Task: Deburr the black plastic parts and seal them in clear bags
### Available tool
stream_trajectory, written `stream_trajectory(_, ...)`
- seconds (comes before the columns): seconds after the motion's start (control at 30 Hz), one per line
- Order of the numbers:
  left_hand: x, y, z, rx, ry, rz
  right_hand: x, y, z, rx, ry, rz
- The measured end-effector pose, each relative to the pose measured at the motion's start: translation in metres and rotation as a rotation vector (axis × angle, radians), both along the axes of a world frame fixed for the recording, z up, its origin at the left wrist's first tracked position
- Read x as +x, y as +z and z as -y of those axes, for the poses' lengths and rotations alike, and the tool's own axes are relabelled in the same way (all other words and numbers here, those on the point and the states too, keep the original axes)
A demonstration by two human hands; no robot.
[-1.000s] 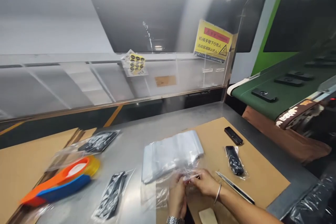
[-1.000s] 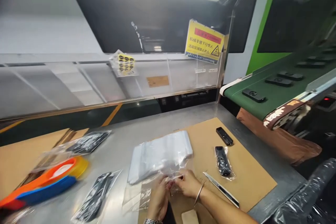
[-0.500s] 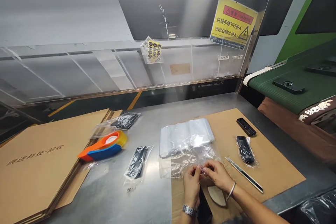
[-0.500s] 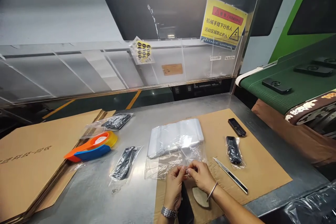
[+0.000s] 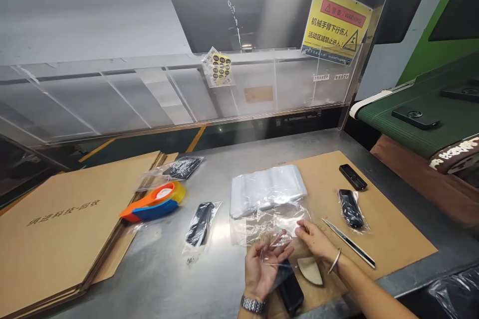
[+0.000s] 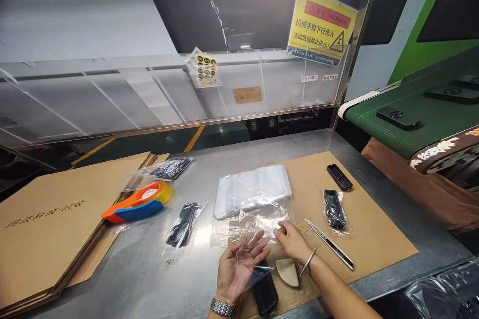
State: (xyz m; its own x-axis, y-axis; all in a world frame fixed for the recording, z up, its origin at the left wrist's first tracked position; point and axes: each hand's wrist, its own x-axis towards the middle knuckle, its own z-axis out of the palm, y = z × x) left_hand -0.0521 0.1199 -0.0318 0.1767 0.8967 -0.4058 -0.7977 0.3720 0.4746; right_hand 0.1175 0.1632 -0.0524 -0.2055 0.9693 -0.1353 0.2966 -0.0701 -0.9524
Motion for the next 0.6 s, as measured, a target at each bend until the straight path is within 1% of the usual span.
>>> stream_trajectory(0.1,-0.006,-0.002,-0.001,0.0,0.043,-0.039,0.0,0.008,0.004,-0.089,0.062,-0.046)
stream_trajectory(0.17,-0.008,-0.005,0.0,-0.006,0.093,-0.122,0.001,0.015,0.008,-0.1,0.077,-0.061)
stream_trajectory(0.27,-0.007,-0.007,0.007,-0.002,0.237,-0.338,0.001,0.027,0.013,-0.039,0.059,-0.052)
stream_trajectory(0.33,-0.005,-0.003,0.017,0.03,0.339,-0.512,-0.002,0.038,0.019,0.029,0.054,-0.022)
stream_trajectory(0.37,-0.004,0.001,0.023,0.058,0.364,-0.594,-0.005,0.044,0.023,0.062,0.063,-0.003)
stream_trajectory(0.4,-0.002,0.006,0.028,0.093,0.36,-0.669,-0.008,0.05,0.028,0.095,0.081,0.018)
stream_trajectory(0.43,0.001,0.011,0.033,0.133,0.325,-0.734,-0.011,0.056,0.033,0.127,0.105,0.04)
stream_trajectory(0.5,0.006,0.02,0.04,0.223,0.201,-0.831,-0.018,0.065,0.041,0.186,0.165,0.08)
stream_trajectory(0.57,0.01,0.026,0.043,0.287,0.101,-0.901,-0.022,0.07,0.046,0.229,0.223,0.111)
stream_trajectory(0.6,0.01,0.026,0.043,0.3,0.089,-0.937,-0.023,0.071,0.046,0.242,0.249,0.12)
